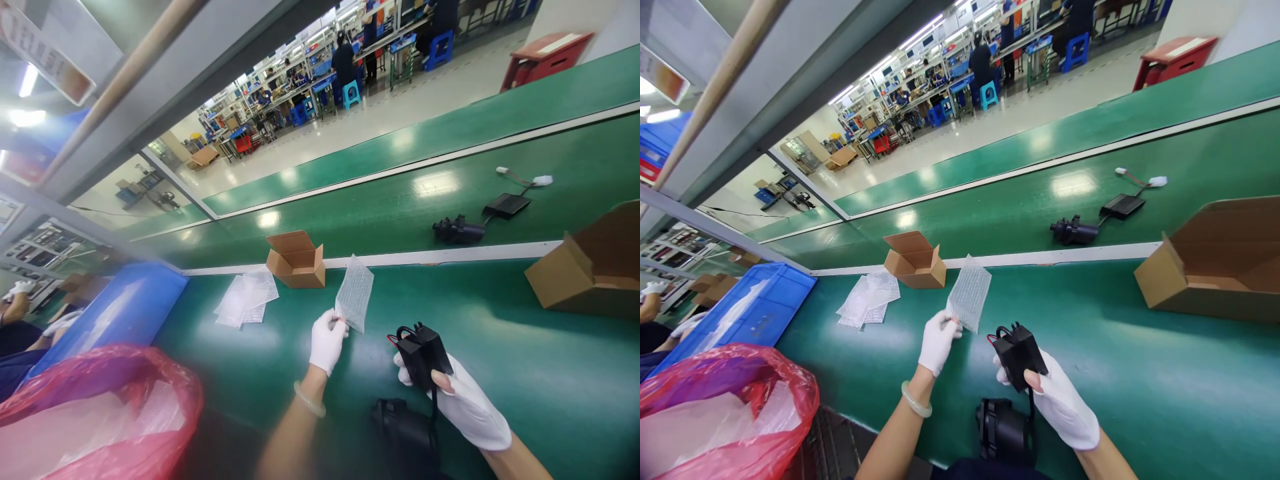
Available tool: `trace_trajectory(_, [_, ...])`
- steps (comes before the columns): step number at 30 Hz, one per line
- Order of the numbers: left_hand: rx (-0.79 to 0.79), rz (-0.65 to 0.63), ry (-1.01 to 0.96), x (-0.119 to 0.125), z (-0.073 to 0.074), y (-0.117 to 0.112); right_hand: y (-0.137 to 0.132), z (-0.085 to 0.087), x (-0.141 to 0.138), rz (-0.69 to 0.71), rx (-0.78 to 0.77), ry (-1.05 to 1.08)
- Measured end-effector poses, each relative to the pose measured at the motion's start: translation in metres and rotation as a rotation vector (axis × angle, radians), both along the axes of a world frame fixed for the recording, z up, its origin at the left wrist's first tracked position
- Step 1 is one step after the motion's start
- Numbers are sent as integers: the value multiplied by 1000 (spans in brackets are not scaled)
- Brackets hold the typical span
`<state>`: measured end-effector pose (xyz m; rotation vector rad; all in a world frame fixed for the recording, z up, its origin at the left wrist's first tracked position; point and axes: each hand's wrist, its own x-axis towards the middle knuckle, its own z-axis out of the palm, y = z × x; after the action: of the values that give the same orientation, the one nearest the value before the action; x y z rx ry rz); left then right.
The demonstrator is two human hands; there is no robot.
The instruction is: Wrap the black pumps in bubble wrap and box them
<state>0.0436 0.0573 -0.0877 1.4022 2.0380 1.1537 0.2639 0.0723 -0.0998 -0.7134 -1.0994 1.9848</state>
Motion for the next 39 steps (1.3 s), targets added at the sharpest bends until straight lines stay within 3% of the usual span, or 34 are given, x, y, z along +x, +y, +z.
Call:
trace_trajectory(2, [-18,55,76,-6,-10,-11,1,3,0,4,-17,10])
trace_trajectory(4, [24,37,297,-12,-10,-17,1,2,-1,10,-37,23])
trace_trajectory(8, [122,-229,903,-21,12,-6,1,-4,-2,-17,-96,37])
trace_trajectory(10, [161,-296,978,-22,27,5,1,-7,-1,-48,-130,29])
trace_trajectory(14, [277,-595,951,-11,48,26,-3,-10,3,-144,-169,31])
trace_trajectory(17, [111,-798,922,5,44,43,-7,-12,7,-171,-156,31])
trace_trajectory(20, [-100,-726,818,31,26,61,-13,-16,11,-260,-184,5])
trace_trajectory(23, [-199,-578,640,63,8,79,-19,-21,14,-399,-225,-7])
trace_trajectory(28, [-367,-482,422,92,-4,98,-26,-28,17,-517,-208,-46])
trace_trajectory(31, [-385,-547,309,81,-3,91,-25,-28,20,-468,-132,-169])
trace_trajectory(35, [-369,-675,104,56,8,65,-17,-22,20,-403,13,-519])
trace_trajectory(39, [-254,-630,25,46,30,43,-6,-12,14,-320,161,-814])
